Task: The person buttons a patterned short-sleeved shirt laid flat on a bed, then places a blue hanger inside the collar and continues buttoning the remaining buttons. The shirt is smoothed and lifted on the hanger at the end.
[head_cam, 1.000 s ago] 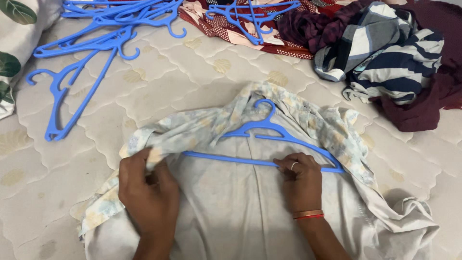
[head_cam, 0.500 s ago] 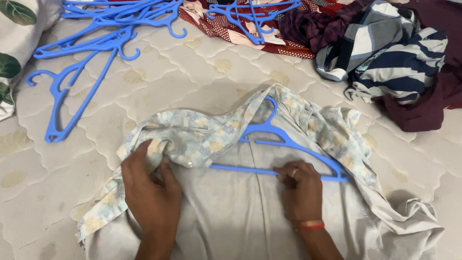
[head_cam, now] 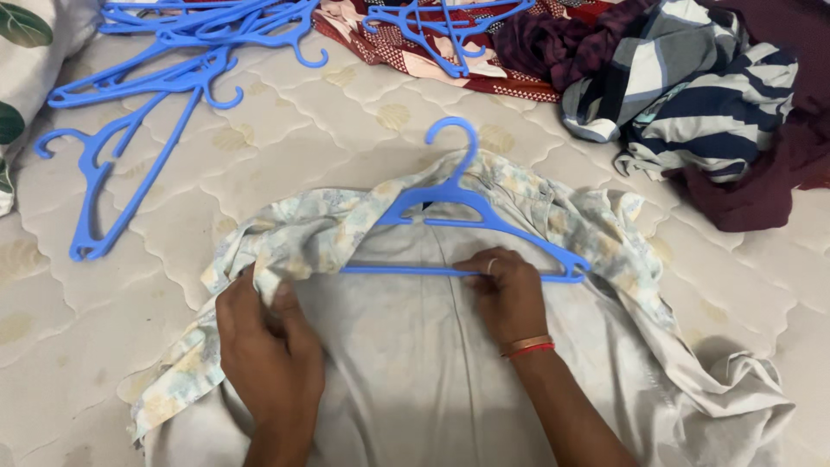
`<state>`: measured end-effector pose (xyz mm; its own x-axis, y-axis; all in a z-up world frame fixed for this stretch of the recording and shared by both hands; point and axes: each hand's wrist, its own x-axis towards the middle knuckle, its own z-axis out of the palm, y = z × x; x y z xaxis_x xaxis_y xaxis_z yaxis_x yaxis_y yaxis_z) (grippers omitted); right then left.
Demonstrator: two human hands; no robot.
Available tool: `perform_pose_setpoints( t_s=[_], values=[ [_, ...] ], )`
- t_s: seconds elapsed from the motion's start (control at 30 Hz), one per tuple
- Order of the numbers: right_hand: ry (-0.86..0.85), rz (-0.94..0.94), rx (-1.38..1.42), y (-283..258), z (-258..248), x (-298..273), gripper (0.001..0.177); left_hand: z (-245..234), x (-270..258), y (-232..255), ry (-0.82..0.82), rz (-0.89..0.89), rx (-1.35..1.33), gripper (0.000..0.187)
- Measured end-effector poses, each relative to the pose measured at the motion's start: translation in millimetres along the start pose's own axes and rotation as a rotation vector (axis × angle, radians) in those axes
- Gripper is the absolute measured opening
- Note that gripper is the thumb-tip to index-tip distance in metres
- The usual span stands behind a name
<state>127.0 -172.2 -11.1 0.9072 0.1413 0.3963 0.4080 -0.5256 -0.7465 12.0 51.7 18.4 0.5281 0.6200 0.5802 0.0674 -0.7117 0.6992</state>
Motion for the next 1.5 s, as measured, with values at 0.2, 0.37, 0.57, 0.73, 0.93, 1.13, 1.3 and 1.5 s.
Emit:
perform_pose_setpoints(
  t_s=[0.2, 0.37, 0.57, 0.73, 0.93, 1.13, 1.3, 1.5],
  values=[
    [-0.040, -0.038, -0.025, 4, 15, -5, 0.031, -1, -2, -1, -0.018, -0.024, -0.094, 0.032],
    [0.099, -0.228, -0.147, 19, 31, 37, 0.027, -3, -2, 5, -0.040, -0.007, -0.032, 0.029],
    [0.281, -0.241, -0.319, 19, 12, 61, 0.044, -1, -2, 12, -0.058, -0.011, -0.044, 0.044],
    [0.308, 0.203, -0.600, 40, -28, 62, 0.043, -2, -7, 15, -0.140, 0.004, -0.071, 0.043],
    [0.233, 0.227, -0.586, 81, -50, 61, 0.038, 8, -12, 11, -0.444, 0.043, -0.125, 0.041],
    [0.366, 0.213, -0.543, 91, -75, 86, 0.015, 17, -15, 4, -0.613, -0.007, 0.029, 0.053],
    [0.465, 0.122, -0.127, 61, -89, 76, 0.017, 24, -20, -2, -0.636, 0.032, 0.102, 0.058],
    [0.237, 0.562, 0.158, 54, -80, 70, 0.018, 22, -20, 1, -0.605, 0.127, 0.111, 0.067]
  ],
)
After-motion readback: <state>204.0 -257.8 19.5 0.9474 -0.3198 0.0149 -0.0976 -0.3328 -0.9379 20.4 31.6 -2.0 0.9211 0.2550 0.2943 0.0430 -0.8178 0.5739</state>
